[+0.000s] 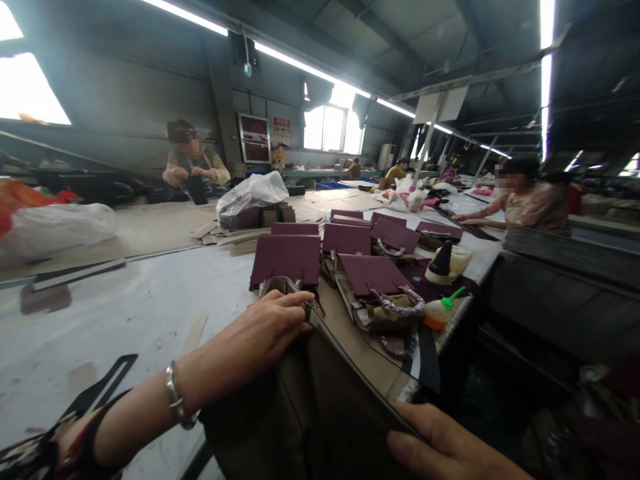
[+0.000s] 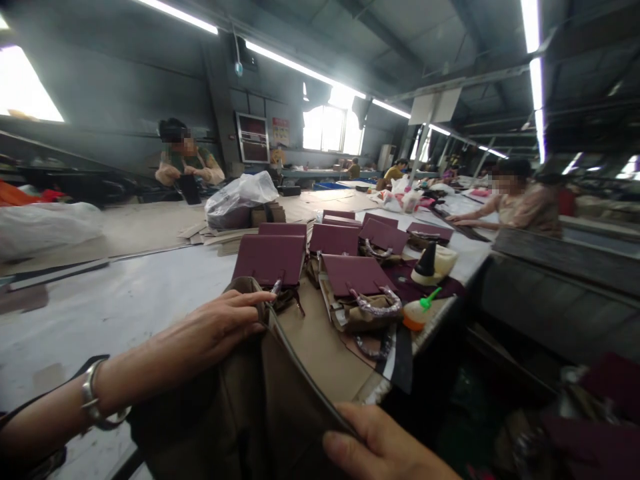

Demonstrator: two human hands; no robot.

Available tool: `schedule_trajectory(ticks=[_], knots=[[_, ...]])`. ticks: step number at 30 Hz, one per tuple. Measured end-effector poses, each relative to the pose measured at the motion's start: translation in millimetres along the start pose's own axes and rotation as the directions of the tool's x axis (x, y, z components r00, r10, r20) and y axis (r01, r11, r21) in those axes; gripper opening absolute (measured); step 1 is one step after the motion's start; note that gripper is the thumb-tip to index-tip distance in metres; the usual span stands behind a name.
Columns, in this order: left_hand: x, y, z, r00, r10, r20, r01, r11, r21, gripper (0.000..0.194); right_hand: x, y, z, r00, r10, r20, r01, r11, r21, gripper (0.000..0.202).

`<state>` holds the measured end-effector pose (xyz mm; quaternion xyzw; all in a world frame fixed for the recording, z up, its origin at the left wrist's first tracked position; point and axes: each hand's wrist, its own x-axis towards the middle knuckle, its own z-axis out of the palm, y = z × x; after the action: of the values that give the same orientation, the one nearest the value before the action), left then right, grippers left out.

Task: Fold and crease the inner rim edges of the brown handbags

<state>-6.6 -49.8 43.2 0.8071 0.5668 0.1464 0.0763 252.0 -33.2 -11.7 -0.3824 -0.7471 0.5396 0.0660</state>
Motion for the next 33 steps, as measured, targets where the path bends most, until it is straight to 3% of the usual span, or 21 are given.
schedule_trajectory(ticks=[4, 12, 20, 29, 33], knots=[[6.2, -2.7, 3.1, 1.000, -0.023, -0.013, 0.021, 0.996, -0.085, 0.028, -3.0, -2.4, 3.8, 0.999, -0.049, -0.023, 0.048, 0.998, -0.031, 0.038], [12.3, 2.9, 8.4, 0.994, -0.082, -0.074, 0.078, 0.996, -0.052, 0.030, -8.0, -12.6, 18.4, 0.966, -0.119, -0.230, 0.131, 0.991, 0.035, 0.031], [11.9, 2.5, 10.1, 0.991, -0.066, -0.112, 0.062, 0.997, -0.036, 0.029, -0.1, -21.7, 19.6, 0.967, -0.182, -0.180, 0.165, 0.981, -0.105, 0.024], [12.5, 1.4, 10.1, 0.989, -0.065, -0.130, 0.059, 0.997, -0.050, 0.028, 4.7, -25.4, 16.5, 0.992, -0.023, -0.123, 0.008, 0.993, -0.118, 0.028], [12.1, 1.2, 7.6, 0.989, -0.075, -0.124, 0.069, 0.996, -0.054, 0.028, 8.2, -21.9, 12.1, 0.997, -0.026, -0.068, 0.018, 0.993, -0.114, 0.029]])
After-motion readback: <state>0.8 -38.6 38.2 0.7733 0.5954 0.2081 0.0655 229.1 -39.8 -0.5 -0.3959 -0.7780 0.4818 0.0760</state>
